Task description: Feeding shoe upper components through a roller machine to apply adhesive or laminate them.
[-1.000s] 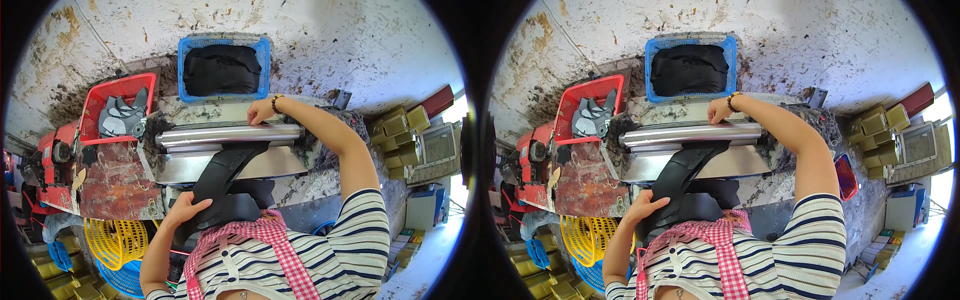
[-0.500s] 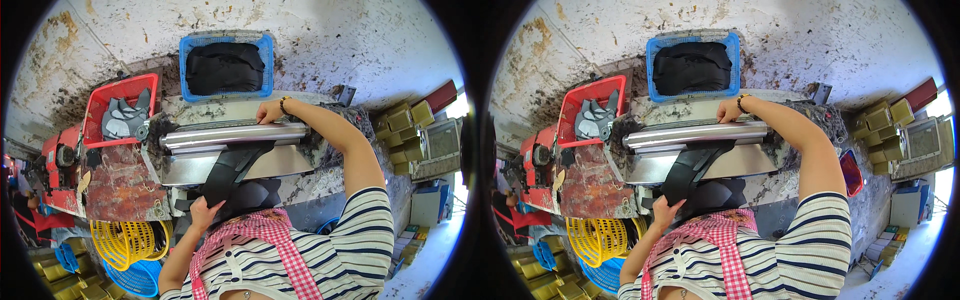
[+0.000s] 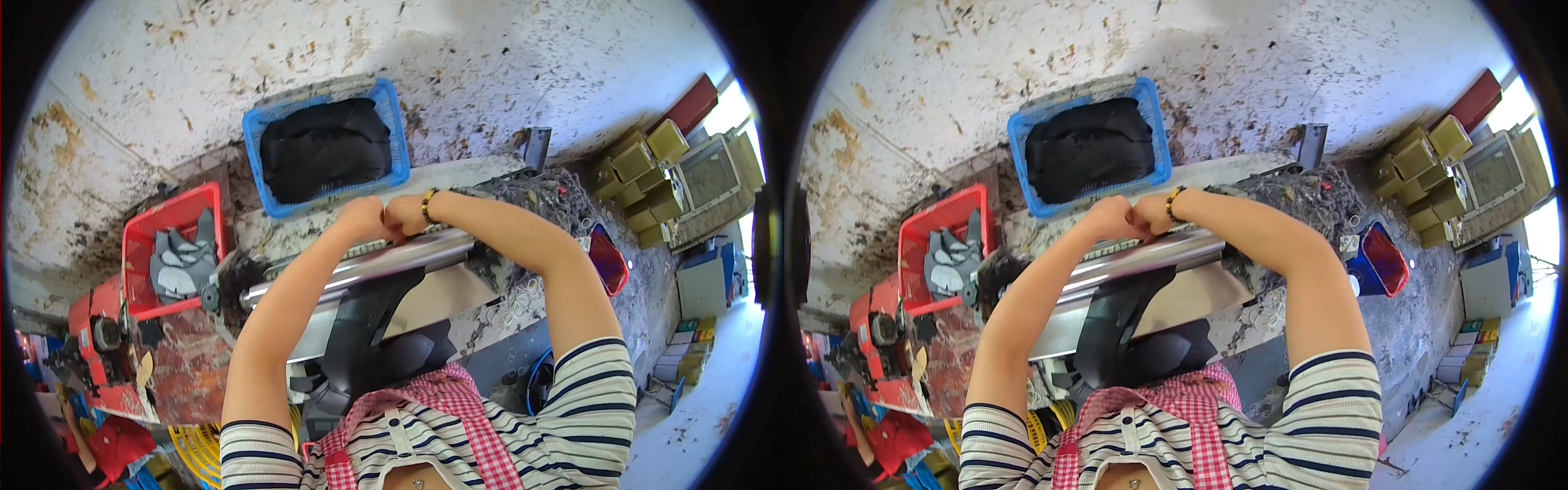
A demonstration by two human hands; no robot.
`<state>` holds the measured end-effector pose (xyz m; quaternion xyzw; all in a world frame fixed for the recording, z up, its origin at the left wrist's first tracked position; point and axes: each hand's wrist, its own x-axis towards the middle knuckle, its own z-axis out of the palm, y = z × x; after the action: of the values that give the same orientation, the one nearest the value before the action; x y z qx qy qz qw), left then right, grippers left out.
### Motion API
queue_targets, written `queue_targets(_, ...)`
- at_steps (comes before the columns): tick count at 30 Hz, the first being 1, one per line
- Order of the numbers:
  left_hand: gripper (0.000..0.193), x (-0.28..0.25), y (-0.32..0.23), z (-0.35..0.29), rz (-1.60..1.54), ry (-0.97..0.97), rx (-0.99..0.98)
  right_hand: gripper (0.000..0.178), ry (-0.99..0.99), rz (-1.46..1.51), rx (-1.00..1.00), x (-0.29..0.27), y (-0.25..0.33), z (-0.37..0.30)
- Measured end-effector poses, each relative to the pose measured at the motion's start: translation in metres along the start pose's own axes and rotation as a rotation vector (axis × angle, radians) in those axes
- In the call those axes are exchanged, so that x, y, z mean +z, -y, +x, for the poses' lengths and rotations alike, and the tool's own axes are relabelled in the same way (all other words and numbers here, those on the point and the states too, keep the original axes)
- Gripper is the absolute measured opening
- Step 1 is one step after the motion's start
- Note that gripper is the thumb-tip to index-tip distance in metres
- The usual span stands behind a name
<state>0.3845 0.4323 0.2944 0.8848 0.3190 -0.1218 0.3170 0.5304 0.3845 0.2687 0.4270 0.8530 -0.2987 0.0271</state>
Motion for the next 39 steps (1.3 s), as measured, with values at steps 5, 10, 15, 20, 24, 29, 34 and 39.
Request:
queue_targets(5, 0.043, 0.04, 0.038, 0.043, -0.288, 0.062, 0.075, 0.01, 0.088, -0.001, 0.052, 0.0, -0.004, 0.006)
queue_targets(10, 0.039, 0.043, 0.038, 0.049, -0.431, -0.016, 0.061, 0.009, 0.113, 0.103, 0.041, -0.005, -0.022, 0.01)
queue_targets(15, 0.027, 0.008, 0.048, 0.051, -0.304, -0.198, 0.037, 0.008, 0.033, -0.074, 0.07, -0.031, -0.031, 0.041)
queue_targets(20, 0.038, -0.02, 0.07, 0.039, -0.347, -0.08, -0.135, 0.006, -0.012, -0.227, 0.08, -0.056, -0.034, 0.066)
queue_targets(24, 0.052, -0.017, 0.083, -0.003, -0.549, 0.27, -0.178, 0.016, -0.136, -0.219, 0.181, -0.091, -0.031, 0.054)
queue_targets(29, 0.039, -0.028, 0.096, -0.009, -0.667, -0.103, -0.215, 0.019, -0.351, -0.259, 0.193, -0.106, -0.03, 0.04)
queue_targets(34, 0.03, -0.045, 0.067, -0.031, -0.351, -0.629, 0.053, 0.031, -1.349, -0.147, 0.092, -0.104, -0.041, 0.015)
queue_targets(39, 0.022, -0.07, 0.077, -0.082, -0.43, -1.034, 0.195, 0.049, -0.466, 1.661, 0.139, -0.071, 0.04, 0.036)
